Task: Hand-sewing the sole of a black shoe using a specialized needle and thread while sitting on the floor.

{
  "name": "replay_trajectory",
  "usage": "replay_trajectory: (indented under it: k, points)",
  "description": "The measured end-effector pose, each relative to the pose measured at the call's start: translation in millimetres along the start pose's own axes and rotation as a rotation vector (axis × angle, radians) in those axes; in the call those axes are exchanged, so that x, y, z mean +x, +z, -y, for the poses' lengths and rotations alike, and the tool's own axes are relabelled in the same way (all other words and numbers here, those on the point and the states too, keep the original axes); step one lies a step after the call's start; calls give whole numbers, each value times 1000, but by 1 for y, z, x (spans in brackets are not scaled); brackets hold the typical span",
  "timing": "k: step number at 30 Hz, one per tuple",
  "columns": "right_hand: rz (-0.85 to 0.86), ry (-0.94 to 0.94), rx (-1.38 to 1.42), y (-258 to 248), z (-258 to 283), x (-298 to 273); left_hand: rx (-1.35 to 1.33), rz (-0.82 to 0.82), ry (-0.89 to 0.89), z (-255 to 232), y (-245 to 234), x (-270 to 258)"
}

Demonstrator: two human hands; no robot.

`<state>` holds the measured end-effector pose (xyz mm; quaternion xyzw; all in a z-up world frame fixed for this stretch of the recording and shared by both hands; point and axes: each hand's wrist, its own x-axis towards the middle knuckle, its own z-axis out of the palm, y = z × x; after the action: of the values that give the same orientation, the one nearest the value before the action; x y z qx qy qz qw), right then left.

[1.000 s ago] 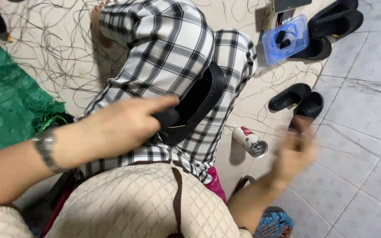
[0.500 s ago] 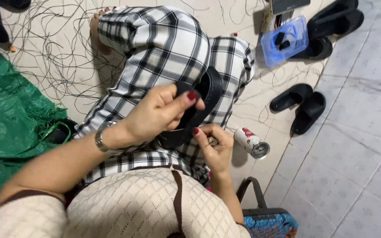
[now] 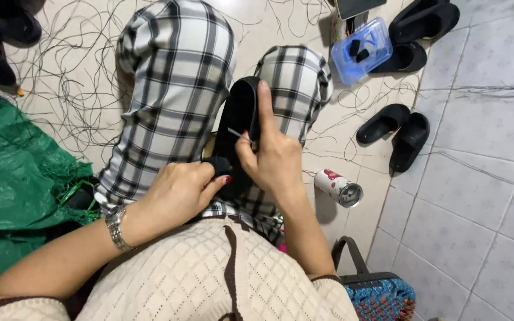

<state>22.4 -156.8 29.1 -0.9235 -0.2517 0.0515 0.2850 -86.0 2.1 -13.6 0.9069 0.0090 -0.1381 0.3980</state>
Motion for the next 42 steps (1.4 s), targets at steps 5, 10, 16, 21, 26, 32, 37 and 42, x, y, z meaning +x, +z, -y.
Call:
replay_trajectory:
  k: [5,10,16,21,26,32,37,42]
  points:
    - [44,-56,4,-8,-1,-13,-512,-16,-219,-16,-44,-1]
    - [444,-198,185,-50,19,-42,-1335,389,-408,-8,-41,8]
    - [590,-319,427,-82,-19,-29,-1087,164,-487,37,-120,12]
    - [406,-322,-99,-62,-41,-28,-661,-40,-308,43,-141,11]
    - [429,-349,-253,-56,-42,-24,-22,-286,18,48,-151,16]
    - [456,-323,-261,-57,-37,-20,337,-222,475,7,-107,68]
    - [498,-254,-351,-65,-15,-14,348,-262,749,-1,-77,108]
    - [615,-182,-458,-66,-3,-11,331,-283,860,2,-71,128]
